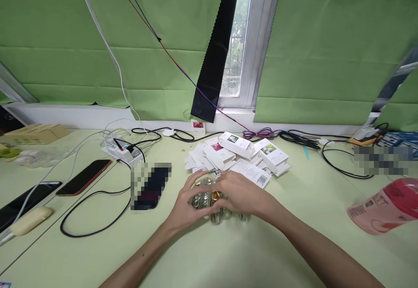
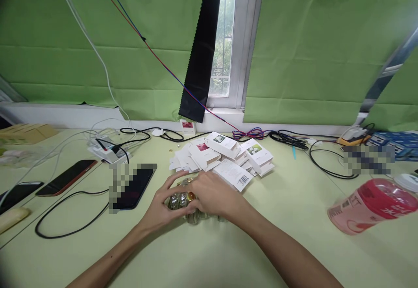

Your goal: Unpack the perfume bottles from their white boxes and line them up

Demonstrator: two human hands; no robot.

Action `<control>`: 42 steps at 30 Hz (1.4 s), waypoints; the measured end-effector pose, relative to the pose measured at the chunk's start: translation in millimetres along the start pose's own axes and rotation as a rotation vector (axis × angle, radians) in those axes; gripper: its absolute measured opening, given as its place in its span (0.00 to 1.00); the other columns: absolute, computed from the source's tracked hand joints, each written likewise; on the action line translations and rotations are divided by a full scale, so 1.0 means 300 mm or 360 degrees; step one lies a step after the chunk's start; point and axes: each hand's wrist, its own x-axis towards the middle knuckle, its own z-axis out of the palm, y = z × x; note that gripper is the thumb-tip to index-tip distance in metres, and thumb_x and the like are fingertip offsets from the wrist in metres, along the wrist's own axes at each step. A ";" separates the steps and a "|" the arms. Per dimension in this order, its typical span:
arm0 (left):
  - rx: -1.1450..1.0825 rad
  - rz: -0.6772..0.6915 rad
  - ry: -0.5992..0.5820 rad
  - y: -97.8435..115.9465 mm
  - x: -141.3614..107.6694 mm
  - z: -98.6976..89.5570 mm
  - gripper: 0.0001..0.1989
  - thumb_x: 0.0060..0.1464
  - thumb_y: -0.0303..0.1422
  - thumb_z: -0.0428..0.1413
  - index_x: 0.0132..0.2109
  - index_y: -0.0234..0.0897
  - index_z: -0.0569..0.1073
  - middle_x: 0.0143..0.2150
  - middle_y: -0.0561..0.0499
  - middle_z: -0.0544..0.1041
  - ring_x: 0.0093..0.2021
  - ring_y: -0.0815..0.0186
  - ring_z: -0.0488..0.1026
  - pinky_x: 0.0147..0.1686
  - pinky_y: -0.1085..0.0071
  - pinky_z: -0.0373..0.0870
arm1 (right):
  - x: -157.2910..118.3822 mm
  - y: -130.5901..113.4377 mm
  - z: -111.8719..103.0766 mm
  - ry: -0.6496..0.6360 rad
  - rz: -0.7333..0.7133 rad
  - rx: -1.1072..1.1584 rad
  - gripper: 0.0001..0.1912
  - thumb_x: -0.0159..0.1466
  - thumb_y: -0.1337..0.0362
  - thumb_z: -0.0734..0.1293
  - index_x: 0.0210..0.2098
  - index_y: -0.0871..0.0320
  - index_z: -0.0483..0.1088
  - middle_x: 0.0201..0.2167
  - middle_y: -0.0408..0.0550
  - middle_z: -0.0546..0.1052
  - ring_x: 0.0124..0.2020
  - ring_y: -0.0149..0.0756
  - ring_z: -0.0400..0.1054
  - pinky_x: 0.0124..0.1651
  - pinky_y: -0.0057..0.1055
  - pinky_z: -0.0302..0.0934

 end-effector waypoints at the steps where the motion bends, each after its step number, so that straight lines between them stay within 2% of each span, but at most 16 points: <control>1: 0.0047 0.0027 -0.0035 0.002 0.006 -0.002 0.17 0.47 0.43 0.67 0.45 0.45 0.81 0.66 0.47 0.67 0.67 0.48 0.59 0.66 0.48 0.57 | 0.003 -0.002 0.007 -0.0001 -0.0013 -0.0034 0.06 0.62 0.63 0.71 0.38 0.56 0.78 0.30 0.48 0.78 0.36 0.39 0.71 0.35 0.29 0.55; 4: 0.0150 0.0054 -0.0139 0.008 0.018 -0.008 0.17 0.47 0.45 0.67 0.45 0.49 0.82 0.67 0.50 0.65 0.70 0.47 0.54 0.67 0.45 0.53 | 0.014 -0.004 0.022 -0.0001 -0.0055 -0.0117 0.03 0.62 0.67 0.70 0.35 0.58 0.77 0.28 0.48 0.77 0.33 0.38 0.70 0.35 0.30 0.54; 8: 0.0192 0.0009 -0.0194 0.013 0.026 -0.015 0.12 0.48 0.46 0.65 0.39 0.48 0.83 0.68 0.51 0.64 0.71 0.46 0.50 0.67 0.42 0.52 | 0.015 -0.014 0.014 0.0019 -0.0079 -0.0174 0.04 0.63 0.67 0.69 0.31 0.59 0.76 0.27 0.48 0.76 0.32 0.37 0.69 0.37 0.31 0.55; 12: 0.0182 0.0003 -0.0218 0.012 0.026 -0.018 0.12 0.47 0.45 0.66 0.38 0.46 0.83 0.69 0.50 0.63 0.70 0.45 0.51 0.67 0.40 0.50 | 0.006 -0.016 -0.030 0.0102 -0.0053 -0.0101 0.06 0.65 0.66 0.66 0.33 0.59 0.75 0.33 0.49 0.78 0.38 0.38 0.70 0.40 0.30 0.56; 16: 0.0166 -0.0051 -0.0211 0.013 0.020 -0.016 0.15 0.47 0.46 0.66 0.42 0.47 0.83 0.69 0.50 0.63 0.71 0.44 0.49 0.66 0.39 0.52 | 0.021 0.035 -0.052 0.0169 0.0150 -0.0118 0.06 0.66 0.65 0.66 0.41 0.57 0.75 0.37 0.50 0.78 0.43 0.40 0.70 0.39 0.30 0.55; 20: 0.0172 -0.0064 -0.0197 0.016 0.016 -0.011 0.15 0.48 0.46 0.65 0.43 0.48 0.82 0.69 0.51 0.63 0.71 0.45 0.49 0.67 0.40 0.52 | 0.055 0.113 0.004 0.0147 0.0511 -0.0109 0.09 0.66 0.64 0.66 0.45 0.58 0.74 0.39 0.53 0.79 0.44 0.43 0.71 0.39 0.30 0.56; 23: 0.0170 -0.0086 -0.0198 0.017 0.013 -0.006 0.16 0.48 0.45 0.65 0.44 0.48 0.82 0.68 0.50 0.63 0.71 0.46 0.51 0.66 0.42 0.54 | 0.067 0.146 0.051 0.0115 0.0596 0.0034 0.11 0.66 0.61 0.68 0.46 0.58 0.73 0.36 0.52 0.80 0.39 0.40 0.73 0.37 0.29 0.57; 28: 0.0188 -0.0101 -0.0179 0.013 0.006 -0.002 0.17 0.49 0.44 0.65 0.45 0.46 0.80 0.67 0.48 0.64 0.69 0.46 0.53 0.65 0.44 0.57 | 0.064 0.150 0.049 0.0130 0.0544 0.0208 0.10 0.68 0.59 0.65 0.41 0.58 0.75 0.31 0.49 0.80 0.31 0.35 0.72 0.35 0.27 0.57; 31: 0.0241 -0.0065 -0.0184 0.018 0.006 -0.013 0.17 0.50 0.45 0.64 0.47 0.46 0.79 0.67 0.48 0.64 0.69 0.46 0.53 0.66 0.44 0.56 | 0.042 0.137 0.016 0.0173 0.0492 0.0262 0.14 0.71 0.59 0.61 0.38 0.59 0.76 0.29 0.48 0.79 0.31 0.35 0.71 0.35 0.27 0.56; 34: 0.0345 0.0012 -0.0190 0.044 0.015 -0.028 0.19 0.51 0.45 0.63 0.49 0.46 0.78 0.67 0.47 0.63 0.70 0.45 0.52 0.66 0.43 0.55 | 0.000 0.116 -0.010 0.0138 0.0322 0.0385 0.18 0.72 0.58 0.58 0.35 0.58 0.76 0.28 0.46 0.79 0.30 0.33 0.70 0.35 0.27 0.56; 38: 0.0515 0.0123 -0.0233 0.107 0.043 -0.026 0.18 0.50 0.45 0.65 0.47 0.46 0.80 0.67 0.47 0.63 0.70 0.43 0.49 0.64 0.42 0.58 | -0.052 0.079 -0.015 0.0138 0.0190 0.0327 0.14 0.66 0.53 0.67 0.37 0.57 0.76 0.32 0.46 0.79 0.34 0.35 0.70 0.34 0.27 0.53; 42: 0.0634 0.0133 -0.0322 0.141 0.076 0.001 0.14 0.46 0.44 0.67 0.40 0.44 0.82 0.68 0.46 0.62 0.70 0.40 0.48 0.64 0.39 0.56 | -0.060 0.044 0.000 0.0071 0.0244 0.0059 0.09 0.64 0.60 0.69 0.31 0.58 0.74 0.27 0.46 0.77 0.31 0.35 0.69 0.30 0.27 0.49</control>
